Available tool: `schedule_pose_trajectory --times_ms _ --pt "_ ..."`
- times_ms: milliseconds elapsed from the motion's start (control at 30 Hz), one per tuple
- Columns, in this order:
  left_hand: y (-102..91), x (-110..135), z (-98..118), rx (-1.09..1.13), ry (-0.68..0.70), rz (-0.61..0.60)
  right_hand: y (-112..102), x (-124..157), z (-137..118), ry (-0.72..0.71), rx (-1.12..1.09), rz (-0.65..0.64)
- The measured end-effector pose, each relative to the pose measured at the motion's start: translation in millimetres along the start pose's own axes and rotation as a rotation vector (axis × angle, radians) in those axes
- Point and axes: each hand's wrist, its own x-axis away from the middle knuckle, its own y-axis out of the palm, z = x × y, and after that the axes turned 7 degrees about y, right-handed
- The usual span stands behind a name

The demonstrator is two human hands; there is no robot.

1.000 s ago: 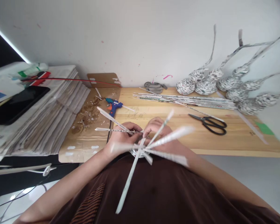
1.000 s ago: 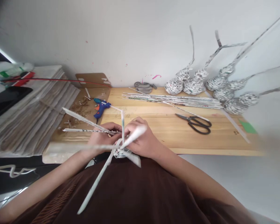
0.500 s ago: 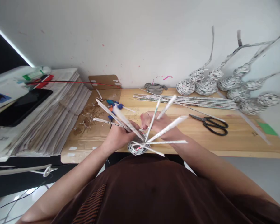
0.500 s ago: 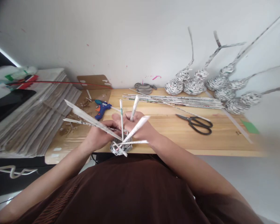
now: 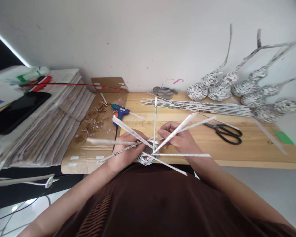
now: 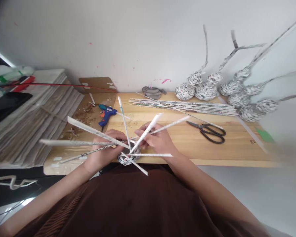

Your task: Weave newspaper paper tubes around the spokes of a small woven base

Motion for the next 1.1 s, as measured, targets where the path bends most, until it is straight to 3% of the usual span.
schedule_pose_trajectory --times_ms 200,367,533,667,833,933,1000,1100 --pt "-4.4 2 -3 -0.031 0.113 -0.082 10 -1 -7 -0.08 -0.003 -0.036" --pt "-8.0 6 -5 -0.037 0.101 -0.133 16 5 -4 -0.193 0.187 -0.03" --pt "-9.0 10 -6 0.02 0.087 -0.075 11 10 3 -0.271 0.221 -0.096" --pt "-11.4 11 -5 -0.062 0.122 0.06 8 12 3 -0.357 0.289 -0.137" --pt "-14.0 12 -4 -0.12 0.108 0.009 14 10 -1 -0.724 0.651 -0.232" --pt "-11.6 12 -5 -0.113 0.105 0.053 14 6 0 -0.88 0.75 -0.122" --pt "-9.9 13 -7 -0.119 0.105 0.07 13 3 2 -0.882 0.758 -0.001" --pt "-9.2 13 -9 -0.131 0.123 0.054 13 0 3 -0.821 0.786 0.058"
